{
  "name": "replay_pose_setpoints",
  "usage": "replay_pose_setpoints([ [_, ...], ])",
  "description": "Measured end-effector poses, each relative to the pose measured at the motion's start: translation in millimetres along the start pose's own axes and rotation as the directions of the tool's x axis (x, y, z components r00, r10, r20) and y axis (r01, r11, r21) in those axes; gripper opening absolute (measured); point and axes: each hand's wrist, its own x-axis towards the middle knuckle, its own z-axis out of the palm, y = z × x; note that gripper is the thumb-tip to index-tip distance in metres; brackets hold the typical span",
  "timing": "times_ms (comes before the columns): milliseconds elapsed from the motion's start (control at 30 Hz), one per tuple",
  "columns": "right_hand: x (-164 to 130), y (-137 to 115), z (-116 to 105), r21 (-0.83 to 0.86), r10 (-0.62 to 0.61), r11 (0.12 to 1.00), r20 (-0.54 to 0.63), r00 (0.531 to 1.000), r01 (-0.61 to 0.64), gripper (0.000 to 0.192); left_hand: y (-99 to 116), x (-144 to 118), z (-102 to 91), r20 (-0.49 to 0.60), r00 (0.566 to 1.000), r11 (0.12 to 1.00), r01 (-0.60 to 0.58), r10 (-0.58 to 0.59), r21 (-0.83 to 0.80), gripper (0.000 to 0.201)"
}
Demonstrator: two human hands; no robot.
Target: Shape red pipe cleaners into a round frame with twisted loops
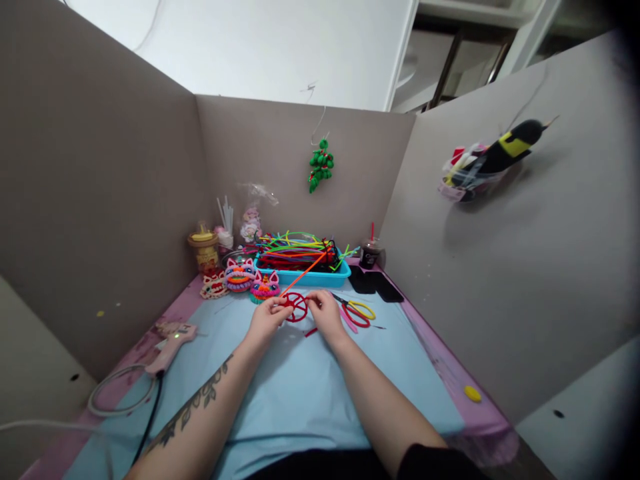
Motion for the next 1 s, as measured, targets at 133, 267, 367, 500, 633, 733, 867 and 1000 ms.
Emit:
replay_pose_setpoints([
  [133, -1.5, -3.7, -1.6, 0.02, -0.019, 1.0, -0.036, 0.999, 0.02, 0.015, 0.8, 0.2, -1.4, -0.039, 0.999, 0.998, -0.006, 0.008, 0.062, 0.042],
  [267, -2.1, -4.4, 0.9, 0.168, 0.101, 0.979, 0.08, 0.992, -0.113, 0.014, 1.4, 0.8, -2.8, -0.046, 0.999, 0.997, 0.011, -0.008, 0.076, 0.042],
  [367, -0.9, -1.0, 1.5, 0.13, 0.102, 0.984, 0.13, 0.986, -0.119, 0.013, 0.5, 1.3, -3.2, 0.007, 1.0, 0.999, 0.011, -0.012, 0.053, 0.041],
  [500, 1.3, 4.8, -0.5, 0.068, 0.1, 0.991, 0.174, 0.98, -0.113, 0.012, -1.7, 2.6, -3.4, 0.054, 0.999, 1.0, -0.007, 0.006, 0.015, 0.039],
  [633, 1.6, 7.6, 0.9, 0.081, 0.144, 0.982, 0.246, 0.958, -0.168, 0.01, -2.5, 4.3, -3.4, 0.08, 0.996, 0.999, -0.042, 0.042, -0.002, 0.038],
  [733, 0.6, 6.8, 4.0, 0.083, 0.143, 0.981, 0.297, 0.944, -0.175, 0.011, -2.0, 3.9, -3.3, 0.091, 0.995, 0.999, -0.042, 0.042, 0.002, 0.038],
  [867, -2.7, 2.6, 8.2, 0.031, 0.116, 0.991, 0.328, 0.938, -0.133, 0.015, -1.0, 0.3, -2.0, 0.066, 0.998, 1.0, 0.015, -0.017, 0.026, 0.041],
  [1000, -5.8, -2.2, 11.3, -0.074, 0.065, 0.996, 0.276, 0.959, -0.047, 0.016, -0.6, -2.5, 0.1, 0.042, 0.998, 0.997, 0.043, -0.04, -0.064, 0.044],
])
